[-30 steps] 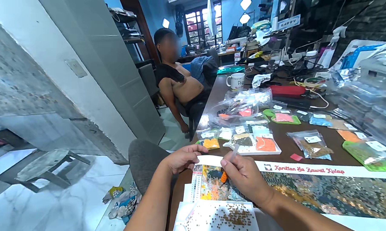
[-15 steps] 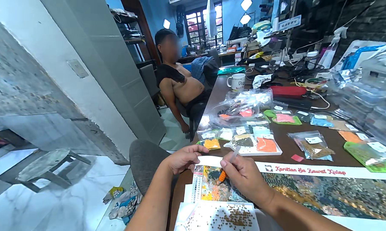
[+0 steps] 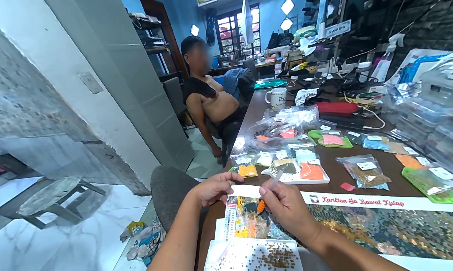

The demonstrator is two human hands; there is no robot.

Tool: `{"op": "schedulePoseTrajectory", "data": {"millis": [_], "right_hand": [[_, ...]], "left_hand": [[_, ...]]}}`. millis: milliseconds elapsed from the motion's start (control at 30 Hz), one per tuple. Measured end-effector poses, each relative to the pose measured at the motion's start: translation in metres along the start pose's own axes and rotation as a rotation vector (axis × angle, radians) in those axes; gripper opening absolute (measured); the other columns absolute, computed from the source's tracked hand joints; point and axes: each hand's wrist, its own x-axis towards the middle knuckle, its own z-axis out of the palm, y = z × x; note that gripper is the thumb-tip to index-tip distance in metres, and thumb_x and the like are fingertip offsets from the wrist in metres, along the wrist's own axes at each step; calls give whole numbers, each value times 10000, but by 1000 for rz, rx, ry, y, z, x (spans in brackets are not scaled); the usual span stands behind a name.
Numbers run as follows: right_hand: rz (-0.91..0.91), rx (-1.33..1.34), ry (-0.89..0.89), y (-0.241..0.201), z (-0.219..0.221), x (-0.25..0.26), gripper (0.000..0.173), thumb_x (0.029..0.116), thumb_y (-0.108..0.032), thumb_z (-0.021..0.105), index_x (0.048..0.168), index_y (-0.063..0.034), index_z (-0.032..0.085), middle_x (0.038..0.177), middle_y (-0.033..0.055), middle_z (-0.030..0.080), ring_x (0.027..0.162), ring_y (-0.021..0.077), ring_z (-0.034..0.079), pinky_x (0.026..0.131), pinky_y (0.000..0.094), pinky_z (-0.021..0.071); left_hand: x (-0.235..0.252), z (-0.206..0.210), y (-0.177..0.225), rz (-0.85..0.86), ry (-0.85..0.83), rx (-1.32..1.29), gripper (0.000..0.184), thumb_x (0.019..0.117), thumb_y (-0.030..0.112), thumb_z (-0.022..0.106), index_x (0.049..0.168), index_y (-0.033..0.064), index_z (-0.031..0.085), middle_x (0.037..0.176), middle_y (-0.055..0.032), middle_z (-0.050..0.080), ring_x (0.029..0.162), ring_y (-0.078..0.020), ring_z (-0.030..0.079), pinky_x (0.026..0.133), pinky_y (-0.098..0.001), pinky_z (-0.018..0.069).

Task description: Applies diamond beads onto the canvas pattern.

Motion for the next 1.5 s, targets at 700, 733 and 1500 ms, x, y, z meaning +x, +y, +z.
{"op": "schedulePoseTrajectory", "data": {"millis": [700, 733, 1500], "right_hand": [[-14, -3, -16, 0, -1, -1, 306, 1035, -270, 497, 812, -104, 627, 632, -78, 507, 555, -45, 470, 528, 138, 403], [-11, -4, -17, 0, -1, -1, 309, 1036, -272, 496, 812, -103, 626, 631, -76, 506, 554, -42, 469, 529, 141, 404], [-10, -24, -8, 1, -2, 0, 312, 1031, -255, 484, 803, -88, 615, 619, -60, 503, 544, -20, 471, 522, 167, 404]], "left_hand": [[1, 3, 2, -37, 35, 52, 343, 920, -23, 429, 1216, 73, 572, 916, -13, 709, 694, -50, 664, 604, -197, 545], [1, 3, 2, -38, 35, 59, 342, 924, -26, 429, 1219, 70, 574, 924, -17, 710, 693, -52, 663, 602, -197, 543], [2, 3, 2, -55, 31, 138, 328, 927, -21, 433, 1207, 80, 568, 963, -3, 704, 726, -43, 656, 628, -195, 537]]}}
